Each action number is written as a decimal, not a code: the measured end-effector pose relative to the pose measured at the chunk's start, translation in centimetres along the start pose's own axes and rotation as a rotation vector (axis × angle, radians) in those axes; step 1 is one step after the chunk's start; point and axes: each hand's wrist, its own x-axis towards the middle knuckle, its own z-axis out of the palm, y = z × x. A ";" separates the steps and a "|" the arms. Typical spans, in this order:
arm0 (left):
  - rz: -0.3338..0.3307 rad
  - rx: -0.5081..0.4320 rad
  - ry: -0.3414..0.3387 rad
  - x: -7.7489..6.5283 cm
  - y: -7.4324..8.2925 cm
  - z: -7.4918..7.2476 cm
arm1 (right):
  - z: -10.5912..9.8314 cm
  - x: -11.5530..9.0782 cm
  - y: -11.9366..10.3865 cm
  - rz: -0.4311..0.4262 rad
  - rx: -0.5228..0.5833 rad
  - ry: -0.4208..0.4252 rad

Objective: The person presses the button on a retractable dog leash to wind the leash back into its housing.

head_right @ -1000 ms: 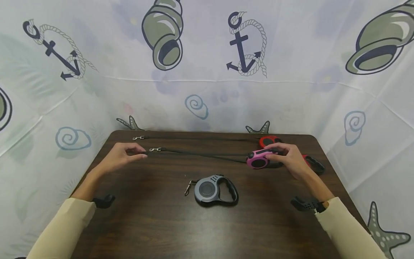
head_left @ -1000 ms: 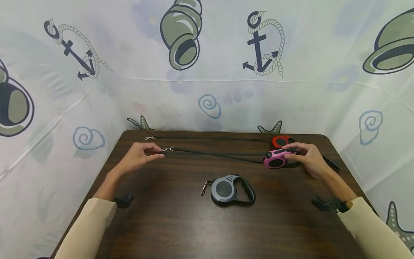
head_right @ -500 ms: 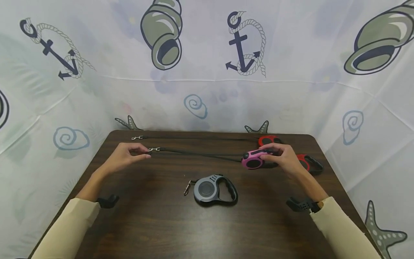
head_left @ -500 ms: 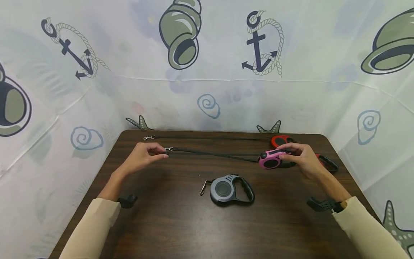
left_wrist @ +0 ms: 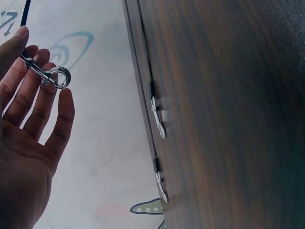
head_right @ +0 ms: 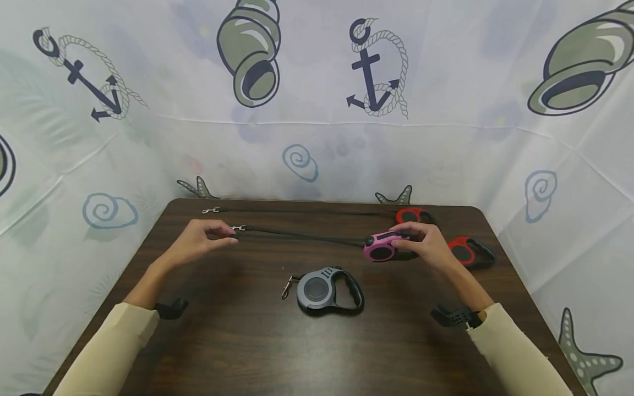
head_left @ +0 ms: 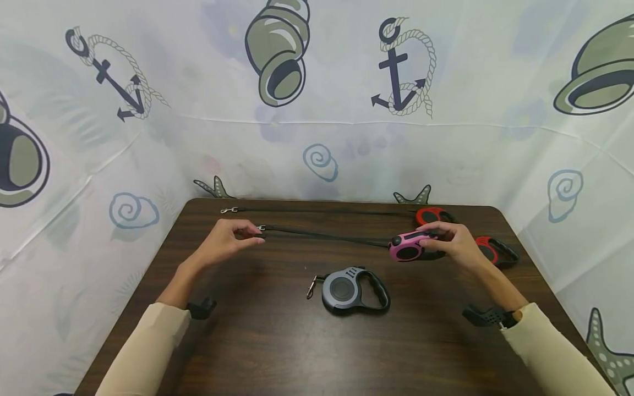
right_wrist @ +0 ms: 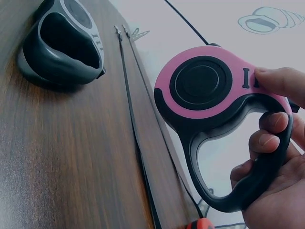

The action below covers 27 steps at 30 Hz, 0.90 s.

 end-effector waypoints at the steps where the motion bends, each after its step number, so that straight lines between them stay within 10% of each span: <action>1: 0.001 -0.003 -0.002 0.0 0.0 0.1 | 0.1 0.0 0.0 0.002 -0.004 0.000; 27: 0.067 -0.028 -0.009 1.2 1.4 2.5 | 2.7 1.0 0.0 0.015 0.132 -0.038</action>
